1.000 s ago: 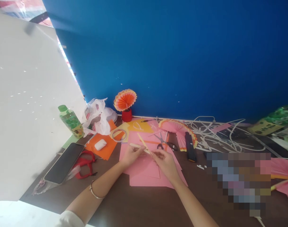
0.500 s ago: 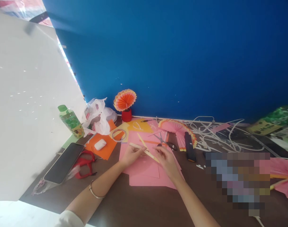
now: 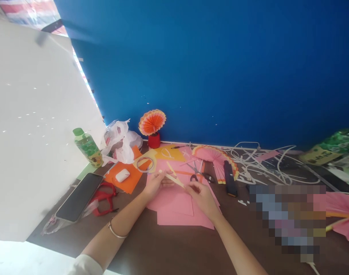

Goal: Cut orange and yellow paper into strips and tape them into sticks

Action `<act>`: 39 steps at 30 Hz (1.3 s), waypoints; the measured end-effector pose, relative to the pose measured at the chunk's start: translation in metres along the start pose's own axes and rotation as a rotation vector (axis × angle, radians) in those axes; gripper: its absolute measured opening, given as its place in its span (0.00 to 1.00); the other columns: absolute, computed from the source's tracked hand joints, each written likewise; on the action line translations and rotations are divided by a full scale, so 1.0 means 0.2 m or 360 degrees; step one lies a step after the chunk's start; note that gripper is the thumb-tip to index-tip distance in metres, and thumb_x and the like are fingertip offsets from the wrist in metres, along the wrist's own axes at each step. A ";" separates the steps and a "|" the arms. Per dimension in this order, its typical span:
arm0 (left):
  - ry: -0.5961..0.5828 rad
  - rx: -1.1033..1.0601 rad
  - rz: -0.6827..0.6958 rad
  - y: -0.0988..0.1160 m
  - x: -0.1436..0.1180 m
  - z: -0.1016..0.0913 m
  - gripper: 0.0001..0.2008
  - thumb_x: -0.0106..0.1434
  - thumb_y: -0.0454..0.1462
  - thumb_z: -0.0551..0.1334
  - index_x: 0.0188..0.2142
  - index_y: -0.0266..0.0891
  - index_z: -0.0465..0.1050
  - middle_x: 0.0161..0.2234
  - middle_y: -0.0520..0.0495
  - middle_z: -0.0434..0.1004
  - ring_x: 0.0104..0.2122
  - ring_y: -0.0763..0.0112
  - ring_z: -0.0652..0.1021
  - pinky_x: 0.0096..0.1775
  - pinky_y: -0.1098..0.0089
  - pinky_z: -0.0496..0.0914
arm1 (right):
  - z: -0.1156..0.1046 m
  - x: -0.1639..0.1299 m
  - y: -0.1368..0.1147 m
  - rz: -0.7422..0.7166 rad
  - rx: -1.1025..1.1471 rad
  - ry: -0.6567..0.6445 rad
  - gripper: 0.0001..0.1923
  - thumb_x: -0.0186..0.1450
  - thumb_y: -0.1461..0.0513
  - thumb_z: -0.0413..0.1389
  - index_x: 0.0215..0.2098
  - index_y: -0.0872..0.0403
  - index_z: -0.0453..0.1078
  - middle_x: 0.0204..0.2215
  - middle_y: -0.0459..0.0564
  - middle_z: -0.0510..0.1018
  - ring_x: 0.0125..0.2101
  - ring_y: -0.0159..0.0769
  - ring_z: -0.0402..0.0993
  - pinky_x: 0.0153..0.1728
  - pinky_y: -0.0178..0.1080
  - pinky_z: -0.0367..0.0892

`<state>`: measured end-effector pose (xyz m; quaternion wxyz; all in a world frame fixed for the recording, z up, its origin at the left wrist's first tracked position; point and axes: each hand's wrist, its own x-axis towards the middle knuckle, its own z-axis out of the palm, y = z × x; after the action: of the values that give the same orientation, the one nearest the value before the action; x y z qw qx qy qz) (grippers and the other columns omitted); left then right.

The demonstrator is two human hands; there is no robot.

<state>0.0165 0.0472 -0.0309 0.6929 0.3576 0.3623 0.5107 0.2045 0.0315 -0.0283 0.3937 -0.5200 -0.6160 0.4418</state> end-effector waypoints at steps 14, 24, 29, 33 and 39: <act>0.0739 0.1426 0.0842 0.11 0.04 -0.21 0.13 0.58 0.40 0.54 0.39 0.38 0.71 0.40 0.43 0.74 0.42 0.62 0.73 0.45 0.62 0.65 | -0.01 -0.04 -0.02 -0.0367 -0.0564 -0.0191 0.12 0.62 0.59 0.46 0.30 0.53 0.70 0.30 0.50 0.74 0.34 0.38 0.69 0.37 0.40 0.63; 0.0720 0.2973 0.0616 0.06 0.05 -0.26 0.11 0.59 0.33 0.51 0.34 0.38 0.73 0.39 0.40 0.73 0.42 0.53 0.69 0.42 0.55 0.59 | -0.06 0.01 0.06 -0.0581 -0.0807 0.0401 0.18 0.66 0.58 0.39 0.29 0.53 0.67 0.32 0.52 0.73 0.38 0.40 0.67 0.41 0.42 0.61; 0.0619 0.2686 0.1080 0.06 0.05 -0.23 0.10 0.63 0.34 0.49 0.37 0.37 0.69 0.40 0.40 0.73 0.39 0.59 0.72 0.42 0.59 0.61 | -0.12 0.03 0.08 -0.0558 -0.0753 0.0689 0.18 0.66 0.58 0.40 0.30 0.54 0.69 0.31 0.53 0.75 0.35 0.40 0.68 0.37 0.41 0.61; 0.0231 0.2212 0.1261 0.03 0.04 -0.20 0.09 0.63 0.38 0.51 0.36 0.38 0.67 0.37 0.44 0.72 0.37 0.67 0.73 0.38 0.68 0.67 | -0.12 0.04 0.10 -0.0635 -0.0925 0.0629 0.12 0.62 0.57 0.47 0.30 0.54 0.69 0.30 0.52 0.75 0.34 0.41 0.69 0.36 0.41 0.60; -0.0140 0.1863 0.1080 0.00 0.01 -0.14 0.10 0.62 0.41 0.54 0.30 0.38 0.67 0.34 0.46 0.69 0.34 0.72 0.72 0.33 0.73 0.69 | 0.00 0.01 0.08 -0.0820 -0.1176 0.0216 0.09 0.59 0.60 0.51 0.23 0.52 0.68 0.25 0.46 0.75 0.32 0.38 0.69 0.37 0.41 0.55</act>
<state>-0.0069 0.0526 -0.0437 0.2004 0.7882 0.4184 0.4044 0.2083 0.0348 -0.0441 0.3183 -0.4832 -0.8144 0.0447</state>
